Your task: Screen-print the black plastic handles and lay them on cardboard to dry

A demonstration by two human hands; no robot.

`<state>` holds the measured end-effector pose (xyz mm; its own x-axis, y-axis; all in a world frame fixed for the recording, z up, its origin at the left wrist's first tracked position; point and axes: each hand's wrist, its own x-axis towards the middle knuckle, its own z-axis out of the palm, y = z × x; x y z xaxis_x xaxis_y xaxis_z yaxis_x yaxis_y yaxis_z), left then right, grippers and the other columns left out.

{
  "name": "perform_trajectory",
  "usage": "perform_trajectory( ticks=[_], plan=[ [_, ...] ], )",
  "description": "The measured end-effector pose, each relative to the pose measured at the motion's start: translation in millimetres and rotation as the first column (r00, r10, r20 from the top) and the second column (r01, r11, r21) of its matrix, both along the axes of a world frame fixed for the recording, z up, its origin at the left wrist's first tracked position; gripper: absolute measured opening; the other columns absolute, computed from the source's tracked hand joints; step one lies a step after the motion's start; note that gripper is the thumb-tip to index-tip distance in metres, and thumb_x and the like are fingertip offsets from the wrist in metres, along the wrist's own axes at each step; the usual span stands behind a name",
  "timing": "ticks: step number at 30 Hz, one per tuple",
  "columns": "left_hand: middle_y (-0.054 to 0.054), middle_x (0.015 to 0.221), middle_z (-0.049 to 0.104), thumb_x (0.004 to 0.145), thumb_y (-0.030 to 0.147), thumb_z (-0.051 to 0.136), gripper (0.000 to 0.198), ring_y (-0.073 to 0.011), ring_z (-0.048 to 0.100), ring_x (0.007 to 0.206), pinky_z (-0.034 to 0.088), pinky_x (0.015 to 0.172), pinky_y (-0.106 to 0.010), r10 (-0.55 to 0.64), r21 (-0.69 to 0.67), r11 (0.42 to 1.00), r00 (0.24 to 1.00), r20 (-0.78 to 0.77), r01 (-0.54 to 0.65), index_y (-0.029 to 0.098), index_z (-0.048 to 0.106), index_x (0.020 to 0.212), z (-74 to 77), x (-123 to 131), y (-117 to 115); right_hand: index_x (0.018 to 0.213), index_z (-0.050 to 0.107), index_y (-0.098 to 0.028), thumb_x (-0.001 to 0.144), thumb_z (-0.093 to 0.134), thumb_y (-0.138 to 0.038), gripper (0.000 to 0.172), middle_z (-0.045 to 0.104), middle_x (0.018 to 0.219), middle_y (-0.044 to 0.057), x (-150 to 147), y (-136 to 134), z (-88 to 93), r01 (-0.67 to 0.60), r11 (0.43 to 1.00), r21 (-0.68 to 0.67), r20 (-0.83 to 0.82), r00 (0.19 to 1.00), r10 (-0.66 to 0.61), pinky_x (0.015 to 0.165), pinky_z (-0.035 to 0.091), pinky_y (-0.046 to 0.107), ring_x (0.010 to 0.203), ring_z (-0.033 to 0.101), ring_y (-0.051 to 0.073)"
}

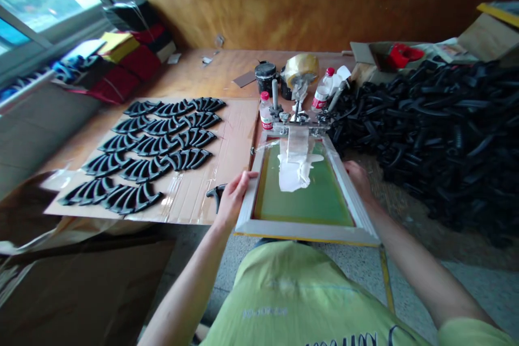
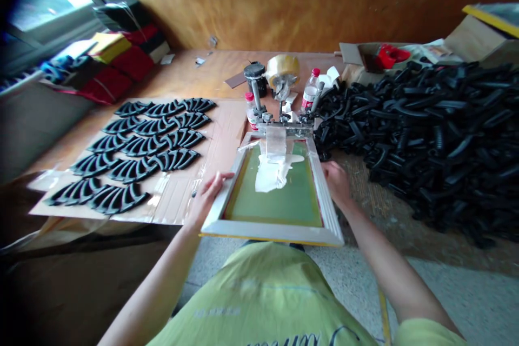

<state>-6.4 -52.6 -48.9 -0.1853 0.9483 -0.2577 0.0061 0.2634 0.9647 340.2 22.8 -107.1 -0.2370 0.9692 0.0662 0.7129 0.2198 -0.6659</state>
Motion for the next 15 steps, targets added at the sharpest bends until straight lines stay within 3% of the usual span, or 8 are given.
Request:
perform_trajectory(
  ticks=[2, 3, 6, 7, 9, 12, 15],
  plan=[
    [-0.001, 0.078, 0.067, 0.081, 0.059, 0.063, 0.065, -0.0145, 0.060, 0.065, 0.046, 0.056, -0.023, -0.034, -0.112, 0.993, 0.998, 0.045, 0.039, 0.019, 0.061, 0.132, -35.7, -2.3, -14.5, 0.127, 0.062, -0.019, 0.099, 0.033, -0.036, 0.043, 0.060, 0.118, 0.015, -3.1, 16.8, 14.6, 0.112, 0.984, 0.141, 0.039, 0.992, -0.119, 0.097, 0.046, 0.048, 0.109, 0.058, 0.030],
    [0.000, 0.077, 0.067, 0.080, 0.057, 0.065, 0.073, -0.0144, 0.060, 0.065, 0.046, 0.057, -0.023, -0.044, -0.136, 0.989, 0.998, 0.051, 0.050, 0.020, 0.053, 0.142, -51.7, -1.9, -18.1, 0.132, 0.058, -0.019, 0.098, 0.042, -0.040, 0.043, 0.057, 0.125, 0.016, -12.9, 24.5, 21.4, 0.109, 0.968, 0.226, 0.071, 0.989, -0.128, 0.098, 0.046, 0.048, 0.111, 0.057, 0.030],
    [0.002, 0.073, 0.063, 0.083, 0.051, 0.063, 0.080, -0.0125, 0.057, 0.062, 0.044, 0.056, -0.021, -0.064, -0.162, 0.985, 0.997, -0.044, 0.056, 0.021, 0.038, 0.153, -84.0, 1.6, -18.7, 0.138, 0.050, -0.019, 0.087, 0.066, -0.043, 0.059, 0.054, 0.131, 0.016, -60.5, 39.4, 35.1, -0.125, 0.927, 0.353, 0.242, 0.970, 0.038, 0.099, 0.047, 0.046, 0.118, 0.053, 0.031],
    [0.002, 0.074, 0.064, 0.084, 0.049, 0.062, 0.078, -0.0123, 0.057, 0.061, 0.044, 0.056, -0.021, -0.070, -0.171, 0.984, 0.994, -0.083, 0.055, 0.021, 0.038, 0.153, -89.0, 2.5, -17.2, 0.133, 0.053, -0.018, 0.085, 0.070, -0.040, 0.056, 0.057, 0.125, 0.015, -76.6, 40.5, 36.5, -0.209, 0.919, 0.333, 0.312, 0.945, 0.101, 0.097, 0.047, 0.045, 0.116, 0.054, 0.031],
    [0.000, 0.077, 0.066, 0.085, 0.048, 0.060, 0.075, -0.0131, 0.059, 0.063, 0.045, 0.058, -0.022, -0.086, -0.190, 0.980, 0.988, -0.128, 0.060, 0.019, 0.041, 0.152, -92.4, 3.3, -14.4, 0.114, 0.062, -0.018, 0.085, 0.071, -0.031, 0.034, 0.065, 0.107, 0.012, -100.6, 35.6, 34.3, -0.307, 0.922, 0.238, 0.422, 0.887, 0.187, 0.088, 0.049, 0.039, 0.104, 0.058, 0.027],
    [-0.003, 0.084, 0.070, 0.085, 0.050, 0.059, 0.072, -0.0163, 0.064, 0.070, 0.047, 0.062, -0.024, -0.121, -0.204, 0.974, 0.984, -0.128, 0.093, 0.019, 0.045, 0.149, -91.8, 1.9, -12.7, 0.093, 0.064, -0.017, 0.090, 0.060, -0.017, 0.005, 0.067, 0.089, 0.009, -110.0, 10.7, 24.2, -0.377, 0.918, 0.120, 0.511, 0.816, 0.268, 0.076, 0.046, 0.032, 0.090, 0.060, 0.023],
    [-0.005, 0.089, 0.072, 0.086, 0.054, 0.058, 0.069, -0.0189, 0.067, 0.079, 0.048, 0.066, -0.025, -0.136, -0.204, 0.973, 0.981, -0.135, 0.106, 0.018, 0.050, 0.145, -93.6, 0.3, -13.3, 0.092, 0.065, -0.015, 0.092, 0.048, -0.008, 0.018, 0.068, 0.090, 0.009, -97.8, -21.4, 17.0, -0.522, 0.844, 0.120, 0.551, 0.742, 0.381, 0.069, 0.042, 0.029, 0.086, 0.060, 0.020]
  ],
)
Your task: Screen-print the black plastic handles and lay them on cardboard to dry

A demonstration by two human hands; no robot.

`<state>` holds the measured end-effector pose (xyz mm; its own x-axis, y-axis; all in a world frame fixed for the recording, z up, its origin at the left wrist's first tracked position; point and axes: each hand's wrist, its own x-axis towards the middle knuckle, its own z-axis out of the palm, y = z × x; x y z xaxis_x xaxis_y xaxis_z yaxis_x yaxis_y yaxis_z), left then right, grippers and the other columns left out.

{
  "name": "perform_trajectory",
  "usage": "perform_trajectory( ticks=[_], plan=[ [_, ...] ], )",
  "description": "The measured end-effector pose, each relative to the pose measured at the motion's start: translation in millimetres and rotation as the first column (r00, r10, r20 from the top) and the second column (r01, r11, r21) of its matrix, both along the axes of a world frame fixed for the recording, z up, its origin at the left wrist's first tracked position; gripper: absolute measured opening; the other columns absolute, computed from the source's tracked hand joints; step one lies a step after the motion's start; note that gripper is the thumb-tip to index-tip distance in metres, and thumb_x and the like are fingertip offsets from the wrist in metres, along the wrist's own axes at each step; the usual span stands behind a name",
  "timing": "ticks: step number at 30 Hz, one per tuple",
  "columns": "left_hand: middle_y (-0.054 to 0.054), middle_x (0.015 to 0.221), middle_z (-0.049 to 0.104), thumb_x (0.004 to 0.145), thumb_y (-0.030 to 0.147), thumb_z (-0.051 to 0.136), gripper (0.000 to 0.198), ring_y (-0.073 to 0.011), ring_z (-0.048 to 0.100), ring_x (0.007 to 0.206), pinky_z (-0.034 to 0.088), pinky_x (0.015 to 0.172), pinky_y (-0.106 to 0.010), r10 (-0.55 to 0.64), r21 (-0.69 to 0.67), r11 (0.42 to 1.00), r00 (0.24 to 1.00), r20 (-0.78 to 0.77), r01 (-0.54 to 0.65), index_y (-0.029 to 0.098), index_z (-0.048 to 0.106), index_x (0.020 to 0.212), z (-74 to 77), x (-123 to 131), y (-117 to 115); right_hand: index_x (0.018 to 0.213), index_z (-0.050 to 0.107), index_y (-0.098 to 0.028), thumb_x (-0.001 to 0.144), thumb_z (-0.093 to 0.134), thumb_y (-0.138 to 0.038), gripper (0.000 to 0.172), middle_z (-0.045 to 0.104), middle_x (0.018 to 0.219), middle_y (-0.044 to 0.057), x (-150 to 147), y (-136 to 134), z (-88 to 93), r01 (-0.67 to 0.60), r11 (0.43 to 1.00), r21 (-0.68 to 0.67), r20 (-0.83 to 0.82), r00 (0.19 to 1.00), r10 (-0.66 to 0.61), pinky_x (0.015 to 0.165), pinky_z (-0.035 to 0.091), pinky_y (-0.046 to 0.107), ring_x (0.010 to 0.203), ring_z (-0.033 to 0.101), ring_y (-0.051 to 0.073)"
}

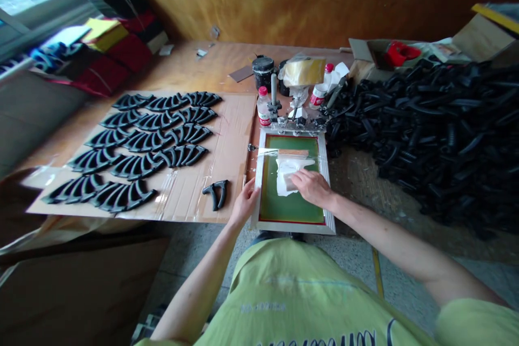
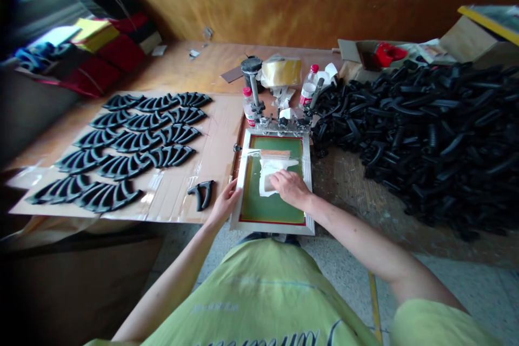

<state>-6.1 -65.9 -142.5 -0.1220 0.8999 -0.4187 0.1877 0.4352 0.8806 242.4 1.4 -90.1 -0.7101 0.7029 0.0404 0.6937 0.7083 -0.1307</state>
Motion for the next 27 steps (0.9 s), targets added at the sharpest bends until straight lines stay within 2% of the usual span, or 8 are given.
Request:
perform_trajectory(
  ticks=[4, 7, 10, 16, 19, 22, 24, 27],
  plan=[
    [-0.006, 0.095, 0.073, 0.086, 0.055, 0.057, 0.069, -0.0205, 0.068, 0.085, 0.049, 0.068, -0.025, 0.001, -0.001, 1.000, 1.000, -0.024, -0.001, 0.018, 0.051, 0.144, -2.8, 0.1, -0.7, 0.091, 0.066, -0.016, 0.091, 0.049, -0.008, 0.019, 0.069, 0.089, 0.006, 15.3, -12.5, 5.0, -0.234, 0.972, -0.039, -0.028, 0.972, 0.233, 0.064, 0.039, 0.027, 0.078, 0.060, 0.017],
    [-0.006, 0.092, 0.073, 0.085, 0.055, 0.058, 0.068, -0.0202, 0.068, 0.083, 0.049, 0.067, -0.025, 0.008, 0.003, 1.000, 1.000, -0.015, -0.008, 0.018, 0.053, 0.142, -0.9, 1.0, -0.4, 0.087, 0.066, -0.019, 0.086, 0.058, -0.013, 0.010, 0.069, 0.085, 0.004, 13.1, -0.1, 9.6, -0.159, 0.985, -0.073, -0.063, 0.986, 0.154, 0.064, 0.039, 0.027, 0.077, 0.061, 0.018],
    [-0.005, 0.089, 0.073, 0.082, 0.056, 0.061, 0.072, -0.0191, 0.067, 0.077, 0.049, 0.064, -0.025, 0.032, -0.003, 0.999, 0.999, 0.038, -0.032, 0.018, 0.052, 0.143, 2.8, 1.9, -0.2, 0.095, 0.068, -0.017, 0.087, 0.054, -0.009, 0.018, 0.070, 0.093, 0.008, 7.9, 0.1, 2.3, -0.033, 0.999, -0.003, -0.084, 0.996, 0.033, 0.066, 0.040, 0.028, 0.084, 0.062, 0.020],
    [-0.004, 0.085, 0.072, 0.079, 0.055, 0.065, 0.075, -0.0174, 0.065, 0.069, 0.048, 0.059, -0.024, 0.072, -0.031, 0.997, 0.995, 0.076, -0.070, 0.018, 0.052, 0.143, 8.6, 3.0, -1.7, 0.103, 0.069, -0.017, 0.090, 0.051, -0.012, 0.023, 0.071, 0.096, 0.008, 15.1, -24.5, -9.1, -0.163, 0.986, -0.030, -0.147, 0.977, 0.157, 0.067, 0.045, 0.028, 0.081, 0.064, 0.018],
    [-0.004, 0.084, 0.071, 0.079, 0.055, 0.065, 0.078, -0.0160, 0.064, 0.067, 0.046, 0.057, -0.023, 0.063, -0.032, 0.998, 0.995, 0.071, -0.061, 0.018, 0.049, 0.145, 13.1, 0.7, -1.9, 0.116, 0.067, -0.024, 0.091, 0.060, -0.025, 0.026, 0.073, 0.098, 0.004, 5.5, -1.4, 8.7, -0.012, 0.999, -0.036, -0.177, 0.984, 0.005, 0.071, 0.048, 0.028, 0.085, 0.066, 0.018],
    [-0.001, 0.076, 0.069, 0.076, 0.058, 0.068, 0.088, -0.0144, 0.060, 0.060, 0.044, 0.053, -0.022, 0.044, -0.034, 0.999, 0.992, 0.118, -0.041, 0.019, 0.041, 0.151, 27.5, -3.5, -0.9, 0.139, 0.054, -0.029, 0.088, 0.068, -0.035, 0.053, 0.072, 0.109, 0.004, -4.5, 39.2, 33.5, 0.185, 0.983, 0.012, -0.220, 0.959, -0.178, 0.075, 0.050, 0.029, 0.090, 0.067, 0.019],
    [-0.001, 0.073, 0.067, 0.077, 0.062, 0.067, 0.086, -0.0139, 0.058, 0.057, 0.042, 0.050, -0.022, 0.053, -0.016, 0.999, 0.988, 0.144, -0.052, 0.021, 0.044, 0.149, 45.7, -6.0, 1.0, 0.142, 0.052, -0.028, 0.087, 0.069, -0.042, 0.059, 0.072, 0.105, 0.005, 4.8, 65.9, 47.6, 0.285, 0.957, 0.049, -0.258, 0.929, -0.263, 0.074, 0.050, 0.030, 0.086, 0.067, 0.020],
    [-0.003, 0.077, 0.068, 0.083, 0.068, 0.056, 0.069, -0.0147, 0.059, 0.061, 0.044, 0.051, -0.023, 0.058, 0.051, 0.996, 0.976, 0.209, -0.070, 0.019, 0.064, 0.130, 82.3, -7.9, 9.3, 0.134, 0.058, -0.020, 0.094, 0.058, -0.047, 0.048, 0.072, 0.091, 0.004, 49.4, 96.2, 54.8, 0.455, 0.888, 0.061, -0.407, 0.824, -0.394, 0.072, 0.049, 0.030, 0.076, 0.066, 0.017]
  ],
)
